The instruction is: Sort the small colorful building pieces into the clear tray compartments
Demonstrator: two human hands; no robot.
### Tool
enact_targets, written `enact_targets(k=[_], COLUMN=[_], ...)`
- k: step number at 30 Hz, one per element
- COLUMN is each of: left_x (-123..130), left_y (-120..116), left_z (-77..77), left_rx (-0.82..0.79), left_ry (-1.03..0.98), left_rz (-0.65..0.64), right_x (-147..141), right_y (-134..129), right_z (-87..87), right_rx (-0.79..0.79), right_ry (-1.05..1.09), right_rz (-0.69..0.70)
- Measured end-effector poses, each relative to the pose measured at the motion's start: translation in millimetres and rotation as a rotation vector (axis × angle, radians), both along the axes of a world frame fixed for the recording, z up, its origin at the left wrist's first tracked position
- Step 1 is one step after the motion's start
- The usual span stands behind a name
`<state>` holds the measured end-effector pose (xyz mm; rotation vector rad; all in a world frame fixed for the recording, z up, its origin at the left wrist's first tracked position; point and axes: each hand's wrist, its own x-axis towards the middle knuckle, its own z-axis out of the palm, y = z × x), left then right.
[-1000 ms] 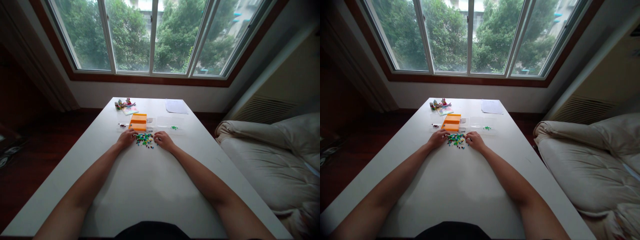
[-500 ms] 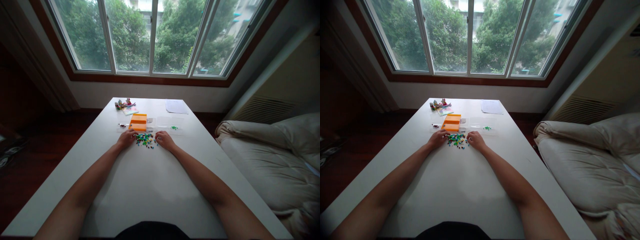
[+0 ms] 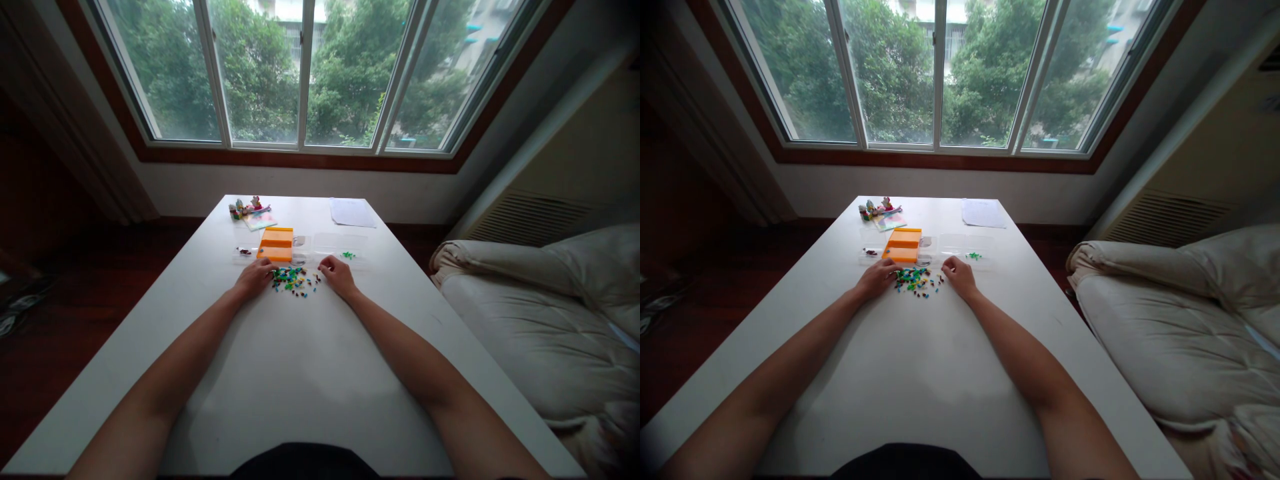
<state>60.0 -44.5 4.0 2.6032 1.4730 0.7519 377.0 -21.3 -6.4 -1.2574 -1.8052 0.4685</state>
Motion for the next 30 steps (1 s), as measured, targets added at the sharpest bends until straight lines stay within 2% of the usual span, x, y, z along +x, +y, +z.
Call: enact_targets(k=[6,12,18,24,30], left_x=[-0.1,-2.3,-6.9,-9.8,-11.5], left_y=[-0.1,-2.8,-1.9,-0.2,0.2], left_z=[1.2,4.3,4.5,2.1,1.5], left_rx=[0.006,0.042,0.03,0.027,0.015], left_ry=[0.035,0.032,0.004,-0.066,-0.069], left_rz=[0.045,0.184,0.288,0.314,0.321], right_x=[18.8,47.8,64.0,60.7,42.9], right_y=[18.9,39.5,45.3,40.0,29.7], right_z=[-6.0,-9.4,-9.1,-5.7,-4.3], right_rx=[-0.03,-0.042,-0.084,-0.074,-0.076], right_ry=[0.196,0.454,0.638,0.591,0.465], right_rz=[-0.16,-0.321,-0.389,-0.396,-0.3])
